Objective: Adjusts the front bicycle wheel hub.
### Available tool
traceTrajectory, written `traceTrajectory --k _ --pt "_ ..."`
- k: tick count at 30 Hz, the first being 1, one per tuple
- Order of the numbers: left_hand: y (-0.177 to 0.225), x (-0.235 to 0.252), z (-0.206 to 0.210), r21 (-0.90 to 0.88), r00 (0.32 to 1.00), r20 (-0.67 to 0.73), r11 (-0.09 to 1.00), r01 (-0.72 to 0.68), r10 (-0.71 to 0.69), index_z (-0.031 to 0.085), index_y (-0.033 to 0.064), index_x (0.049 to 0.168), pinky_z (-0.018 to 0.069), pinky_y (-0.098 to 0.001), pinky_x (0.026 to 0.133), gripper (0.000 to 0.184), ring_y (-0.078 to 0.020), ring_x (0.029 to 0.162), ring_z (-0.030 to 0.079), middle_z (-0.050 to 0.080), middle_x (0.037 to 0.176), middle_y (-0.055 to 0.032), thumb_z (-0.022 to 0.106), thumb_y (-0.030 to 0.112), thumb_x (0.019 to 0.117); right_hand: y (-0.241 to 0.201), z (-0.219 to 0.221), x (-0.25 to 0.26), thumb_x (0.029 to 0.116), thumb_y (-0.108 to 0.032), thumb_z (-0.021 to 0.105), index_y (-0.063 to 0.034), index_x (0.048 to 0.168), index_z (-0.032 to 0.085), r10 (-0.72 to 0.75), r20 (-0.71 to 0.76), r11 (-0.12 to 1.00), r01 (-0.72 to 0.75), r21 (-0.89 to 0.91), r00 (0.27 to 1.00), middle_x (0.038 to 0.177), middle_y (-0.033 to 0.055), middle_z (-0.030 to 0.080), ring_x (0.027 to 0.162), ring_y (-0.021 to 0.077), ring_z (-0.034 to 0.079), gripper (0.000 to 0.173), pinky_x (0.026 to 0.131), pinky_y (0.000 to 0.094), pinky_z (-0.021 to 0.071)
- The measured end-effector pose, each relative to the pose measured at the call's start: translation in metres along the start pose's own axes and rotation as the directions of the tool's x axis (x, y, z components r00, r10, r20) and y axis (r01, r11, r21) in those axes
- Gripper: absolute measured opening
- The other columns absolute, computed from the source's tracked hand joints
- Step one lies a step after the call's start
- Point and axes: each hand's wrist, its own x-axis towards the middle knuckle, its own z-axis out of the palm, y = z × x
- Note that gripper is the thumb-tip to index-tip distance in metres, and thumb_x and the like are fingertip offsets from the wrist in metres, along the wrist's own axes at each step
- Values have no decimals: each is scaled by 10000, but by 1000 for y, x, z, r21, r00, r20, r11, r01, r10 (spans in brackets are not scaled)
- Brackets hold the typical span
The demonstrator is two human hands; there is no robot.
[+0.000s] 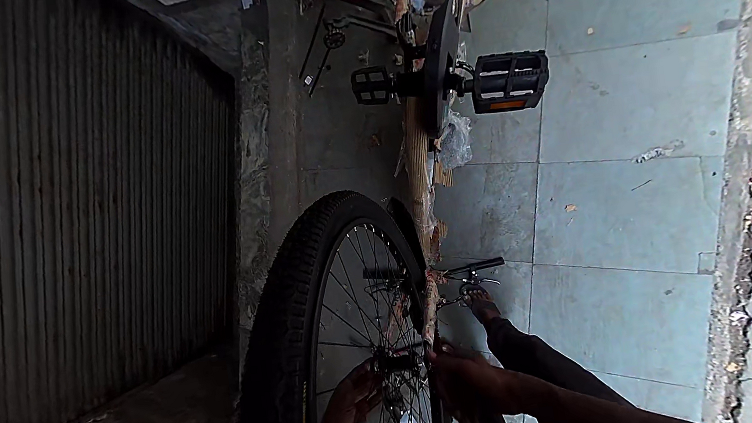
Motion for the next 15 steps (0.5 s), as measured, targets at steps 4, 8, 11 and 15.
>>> traceTrajectory --k 4,8,11,15 --pt "-13 3 14 -140 987 -155 989 -57 36 570 -29 1271 595 -394 883 344 -241 980 706 695 1110 -162 436 240 1103 12 -8 0 985 -367 673 -37 1016 647 -148 -8 967 143 -212 989 782 42 654 640 157 639 333 620 357 566" --pt "-29 16 19 -216 977 -179 964 -157 119 597 -33 1152 611 -332 774 250 -188 831 709 705 978 -134 445 156 1094 4 -17 1 946 -292 734 -112 969 584 -137 43 972 142 -187 990 743 -9 616 587 105 599 236 558 286 533" --pt "-32 5 8 -201 990 -81 970 -134 119 532 -6 1298 610 -390 810 264 -225 900 714 693 1068 -130 417 12 1061 4 -10 -4 956 -244 708 -30 1039 649 -115 -22 933 100 -346 993 831 59 666 662 154 636 237 616 347 555" --pt "-31 7 8 -209 991 -55 969 -132 123 542 11 1291 602 -407 836 313 -243 951 708 691 1089 -138 414 230 1107 -6 -6 -3 965 -274 696 -50 1076 595 -127 -36 915 103 -391 991 883 54 667 712 162 658 269 651 352 572"
